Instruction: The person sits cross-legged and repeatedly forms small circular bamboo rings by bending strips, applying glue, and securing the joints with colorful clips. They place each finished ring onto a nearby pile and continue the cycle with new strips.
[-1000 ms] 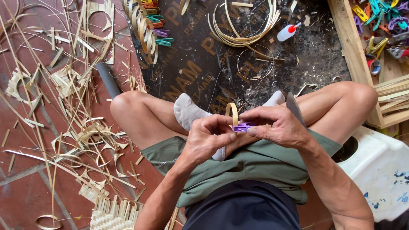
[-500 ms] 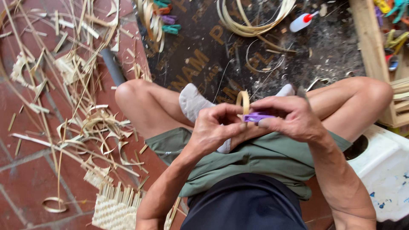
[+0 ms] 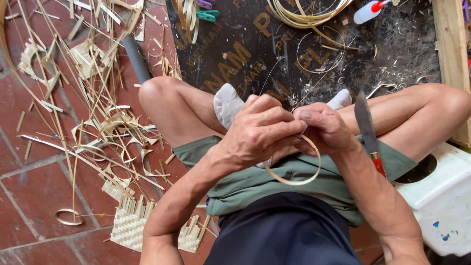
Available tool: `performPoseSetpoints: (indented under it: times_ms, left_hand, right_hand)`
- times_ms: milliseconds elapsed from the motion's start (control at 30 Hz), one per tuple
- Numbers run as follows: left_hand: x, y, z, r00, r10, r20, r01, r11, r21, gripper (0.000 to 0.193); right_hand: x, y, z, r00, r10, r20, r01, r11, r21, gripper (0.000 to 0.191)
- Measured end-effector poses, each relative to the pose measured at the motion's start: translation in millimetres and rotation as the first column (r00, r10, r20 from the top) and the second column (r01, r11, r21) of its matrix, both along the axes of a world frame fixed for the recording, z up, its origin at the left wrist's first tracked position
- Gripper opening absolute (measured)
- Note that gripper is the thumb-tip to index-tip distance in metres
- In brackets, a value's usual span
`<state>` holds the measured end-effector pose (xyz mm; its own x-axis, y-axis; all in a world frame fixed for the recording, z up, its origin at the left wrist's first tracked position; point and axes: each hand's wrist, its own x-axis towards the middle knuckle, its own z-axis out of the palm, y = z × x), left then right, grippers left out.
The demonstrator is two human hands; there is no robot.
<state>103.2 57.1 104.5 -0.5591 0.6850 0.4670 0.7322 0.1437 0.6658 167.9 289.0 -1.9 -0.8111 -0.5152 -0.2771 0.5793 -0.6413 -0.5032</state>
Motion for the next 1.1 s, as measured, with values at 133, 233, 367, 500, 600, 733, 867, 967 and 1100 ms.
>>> performPoseSetpoints:
  times_ms: [133,233,367,500,600,733,867,967,1100]
  left_hand:
    - [5.4,0.9,-8.0,0.999,-0.003,0.043,0.003,1.0,0.001,0.035]
    - [7.9,2.2,-11.3,1.0,0.013,0.025,-0.013,1.0,-0.019,0.031]
    - [7.0,1.2,-9.7,0.983,0.115,-0.144,-0.131,0.986,-0.104,0.019]
    - [2.8,-7.5,-3.2,0.962,0.15,-0.23,-0.191,0.967,-0.167,0.029]
    - [6.0,-6.6,1.9,0.948,0.146,-0.282,-0.204,0.96,-0.19,0.033]
    - [8.8,1.8,2.2,0.922,0.205,-0.328,-0.279,0.94,-0.198,0.035]
    - [7.2,3.5,-2.4,0.902,0.265,-0.342,-0.341,0.921,-0.187,0.029]
    - [6.3,4.1,-6.9,0.895,0.293,-0.337,-0.369,0.91,-0.188,0.028]
    - [2.6,8.8,-16.4,0.864,0.371,-0.34,-0.44,0.885,-0.151,0.026]
  right_hand:
    - [7.6,-13.8,-8.8,0.994,0.031,0.101,-0.021,0.995,-0.101,0.036]
    - [-2.4,-18.4,-1.2,0.993,0.05,0.108,-0.036,0.991,-0.131,0.034]
    - [-39.1,-7.8,38.5,0.852,0.173,-0.494,0.18,0.79,0.586,0.034]
    - [-33.7,12.4,103.1,0.588,0.47,-0.658,0.61,0.276,0.743,0.024]
    - [-20.2,-8.5,120.3,0.403,0.689,-0.603,0.78,0.087,0.62,0.02]
    - [-19.2,-24.2,125.8,0.413,0.788,-0.457,0.846,-0.146,0.512,0.008]
    - [-22.6,-28.9,126.8,0.421,0.803,-0.423,0.856,-0.198,0.478,0.011]
    - [-25.7,-31.9,121.7,0.425,0.793,-0.437,0.861,-0.204,0.465,0.009]
    - [-30.3,-39.9,107.6,0.452,0.739,-0.499,0.866,-0.232,0.442,0.01]
